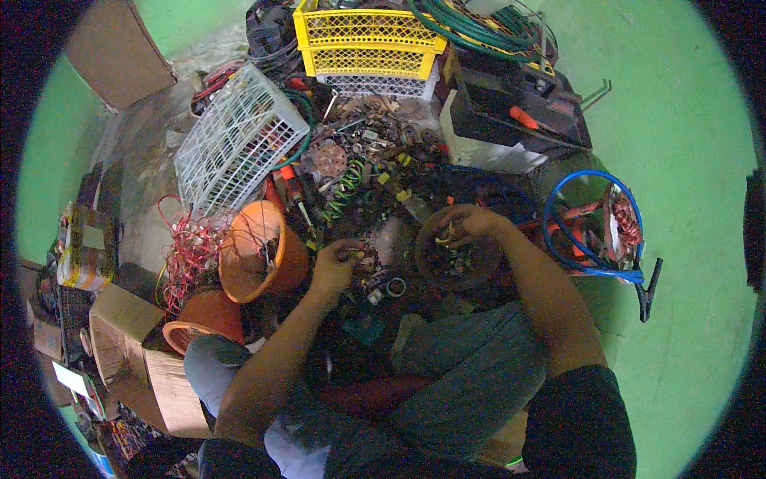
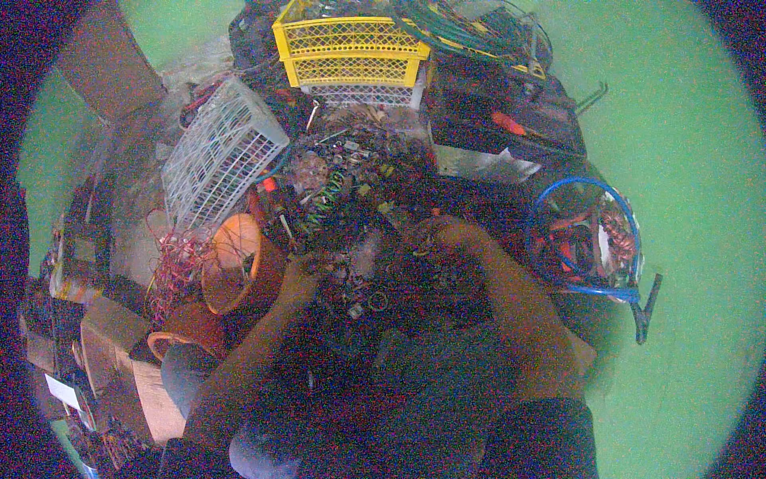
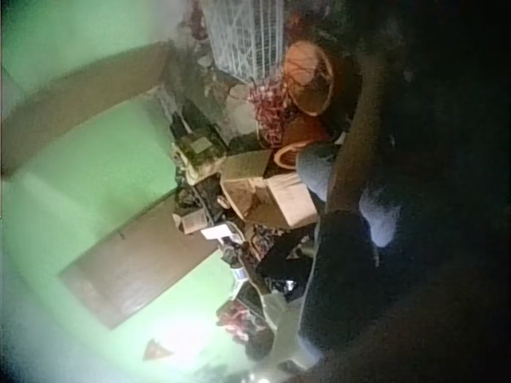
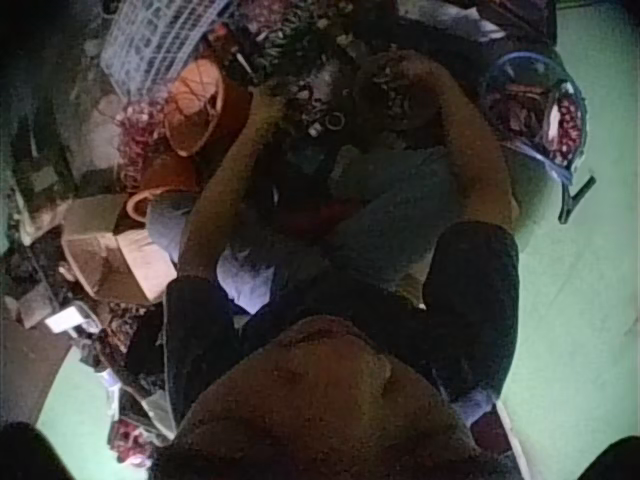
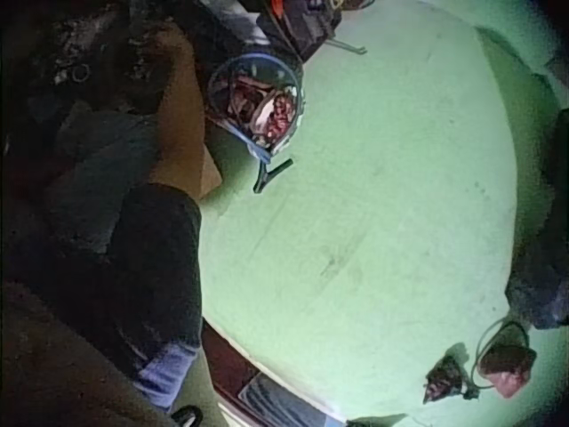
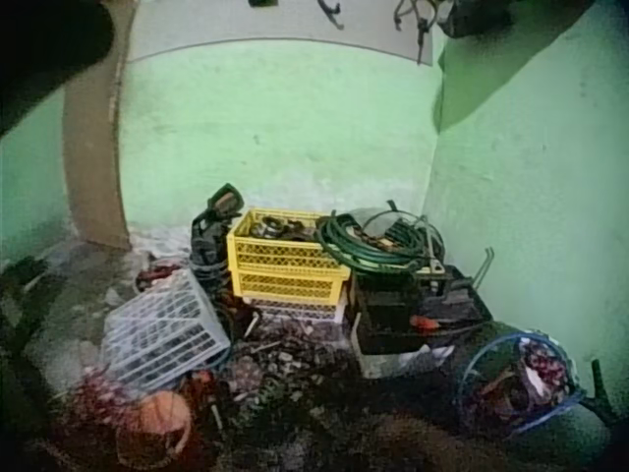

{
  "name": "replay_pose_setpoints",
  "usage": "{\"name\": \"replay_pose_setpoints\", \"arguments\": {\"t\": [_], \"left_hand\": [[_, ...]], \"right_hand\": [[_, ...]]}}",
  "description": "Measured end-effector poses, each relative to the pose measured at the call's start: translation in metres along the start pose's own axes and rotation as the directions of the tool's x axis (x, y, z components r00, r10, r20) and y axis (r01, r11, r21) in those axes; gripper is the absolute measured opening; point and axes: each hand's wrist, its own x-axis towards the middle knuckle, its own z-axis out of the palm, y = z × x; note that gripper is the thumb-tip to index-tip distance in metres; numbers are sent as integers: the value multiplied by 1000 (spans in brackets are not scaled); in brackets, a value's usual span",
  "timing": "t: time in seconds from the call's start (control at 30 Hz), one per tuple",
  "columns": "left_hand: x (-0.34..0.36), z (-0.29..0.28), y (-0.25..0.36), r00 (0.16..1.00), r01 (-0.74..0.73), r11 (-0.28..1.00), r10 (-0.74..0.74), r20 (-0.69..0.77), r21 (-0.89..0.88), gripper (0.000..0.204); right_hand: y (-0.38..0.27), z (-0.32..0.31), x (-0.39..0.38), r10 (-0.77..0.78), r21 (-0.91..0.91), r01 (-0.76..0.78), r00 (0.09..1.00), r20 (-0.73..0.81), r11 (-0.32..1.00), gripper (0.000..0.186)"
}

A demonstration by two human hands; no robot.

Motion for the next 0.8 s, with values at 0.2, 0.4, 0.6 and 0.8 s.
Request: {"name": "replay_pose_setpoints", "arguments": {"t": [0.2,0.4,0.6,0.8], "left_hand": [[-2,-4,-5,1000,19,985,-20,-4,-174,21],[2,1,1,1000,27,979,-26,5,-201,23],[-17,-8,19,997,41,912,-61,-37,-409,22],[-41,-26,61,998,-64,753,46,-45,-655,28]], "right_hand": [[-41,14,16,50,-211,-53,999,-19,976,42],[-73,15,18,232,-390,-206,973,18,897,40],[-179,30,49,146,-325,-112,986,83,939,47],[-245,39,56,-220,-142,236,968,118,961,46]]}}
